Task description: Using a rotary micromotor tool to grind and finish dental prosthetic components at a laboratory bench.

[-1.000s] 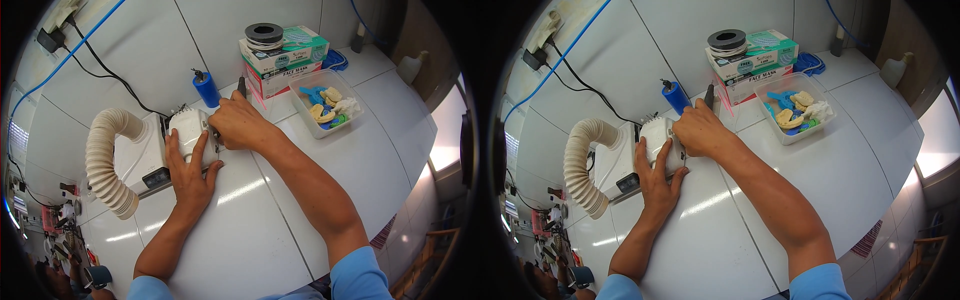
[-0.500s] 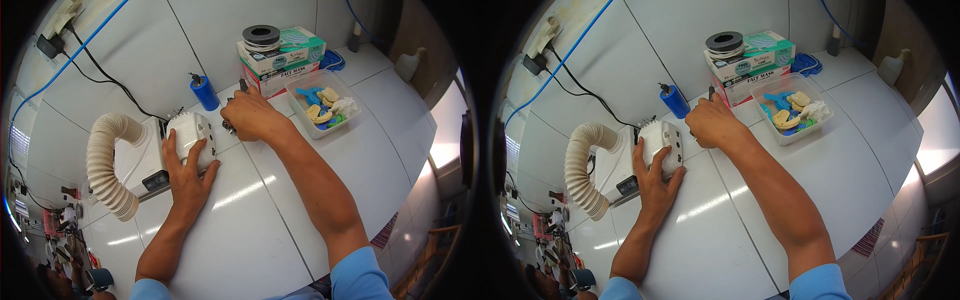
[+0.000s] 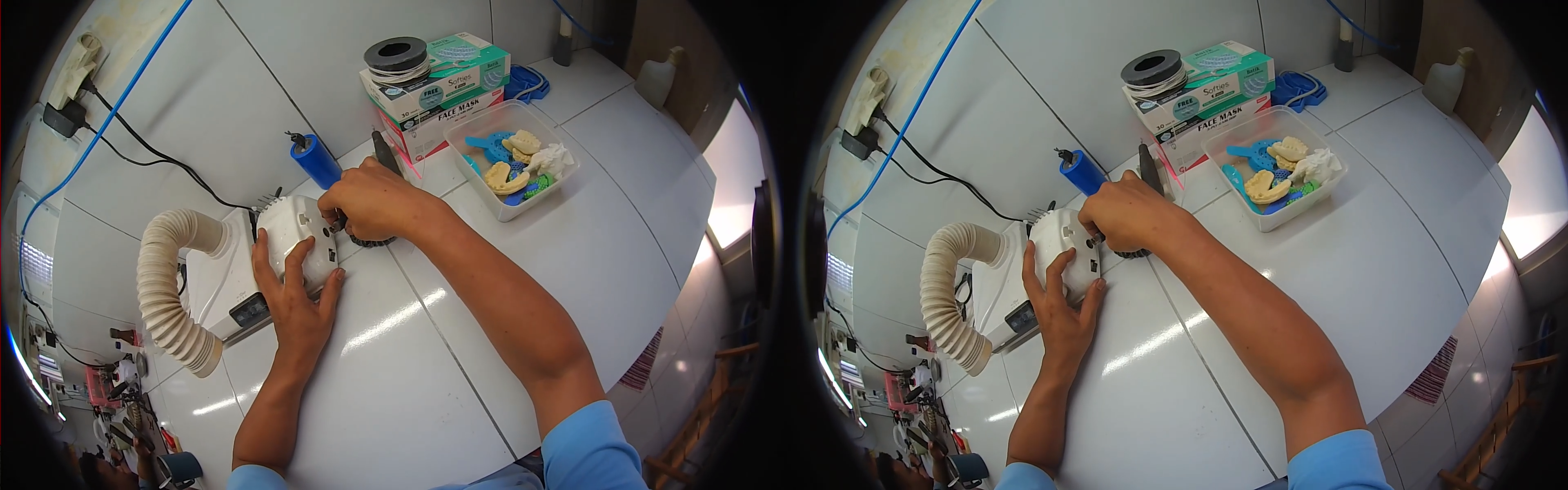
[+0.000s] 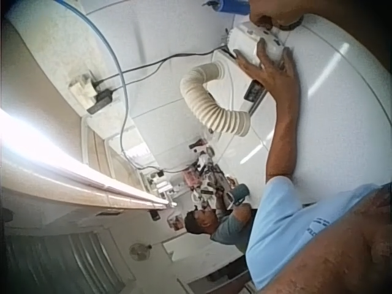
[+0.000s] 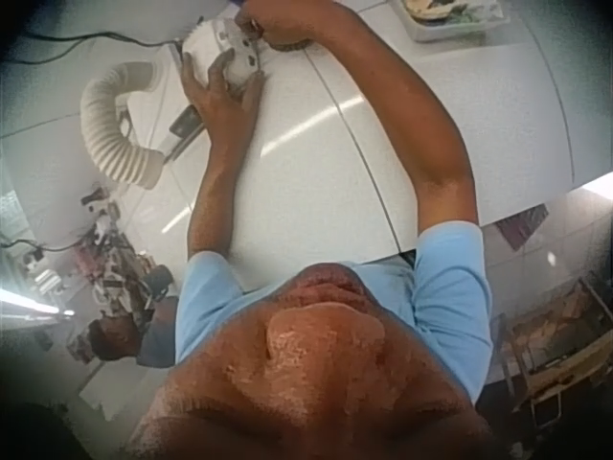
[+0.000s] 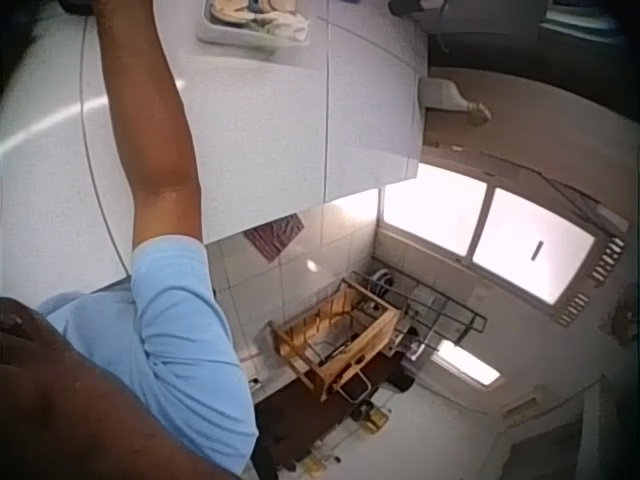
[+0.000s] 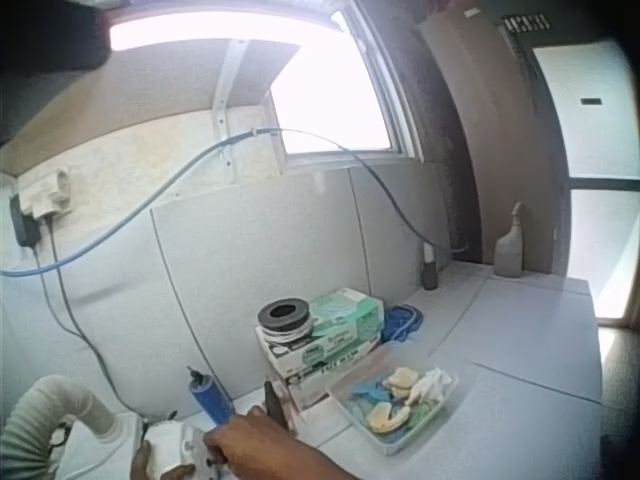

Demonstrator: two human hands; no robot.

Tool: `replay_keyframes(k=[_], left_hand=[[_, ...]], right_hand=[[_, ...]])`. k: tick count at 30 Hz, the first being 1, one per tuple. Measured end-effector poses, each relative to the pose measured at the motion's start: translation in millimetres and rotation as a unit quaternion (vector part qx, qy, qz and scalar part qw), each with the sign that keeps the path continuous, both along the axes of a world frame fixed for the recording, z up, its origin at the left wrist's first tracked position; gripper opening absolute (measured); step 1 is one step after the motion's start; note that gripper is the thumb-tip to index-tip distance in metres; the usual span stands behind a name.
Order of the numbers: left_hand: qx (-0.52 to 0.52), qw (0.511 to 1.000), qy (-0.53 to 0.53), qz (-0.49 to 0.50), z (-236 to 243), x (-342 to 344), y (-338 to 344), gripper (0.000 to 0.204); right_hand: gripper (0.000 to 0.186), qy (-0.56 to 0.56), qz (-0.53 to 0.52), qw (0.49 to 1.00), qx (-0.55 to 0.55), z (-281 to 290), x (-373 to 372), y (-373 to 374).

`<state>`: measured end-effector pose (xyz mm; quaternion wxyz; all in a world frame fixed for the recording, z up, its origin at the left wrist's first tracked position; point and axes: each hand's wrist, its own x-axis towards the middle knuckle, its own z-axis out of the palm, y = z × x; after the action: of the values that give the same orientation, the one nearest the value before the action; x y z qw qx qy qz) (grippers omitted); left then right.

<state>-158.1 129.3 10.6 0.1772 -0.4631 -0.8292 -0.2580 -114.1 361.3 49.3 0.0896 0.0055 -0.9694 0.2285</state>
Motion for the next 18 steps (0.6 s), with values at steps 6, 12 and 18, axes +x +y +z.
replay_keyframes(k=[6, 12, 18], left_hand=[[-0.003, 1.000, -0.001, 0.003, -0.5, -1.1, -1.4, 0.057], [0.029, 0.998, -0.050, -0.007, -0.1, 0.2, 0.9, 0.058], [0.008, 1.000, -0.011, -0.001, 0.8, -0.2, -0.4, 0.057]], right_hand=[[0.022, 0.015, -0.009, 1.000, 0.021, 0.1, 1.3, 1.2], [0.022, -0.006, -0.001, 1.000, 0.021, 2.0, 1.6, -2.1], [0.026, -0.055, -0.014, 0.998, 0.017, 12.7, 8.2, -7.5]])
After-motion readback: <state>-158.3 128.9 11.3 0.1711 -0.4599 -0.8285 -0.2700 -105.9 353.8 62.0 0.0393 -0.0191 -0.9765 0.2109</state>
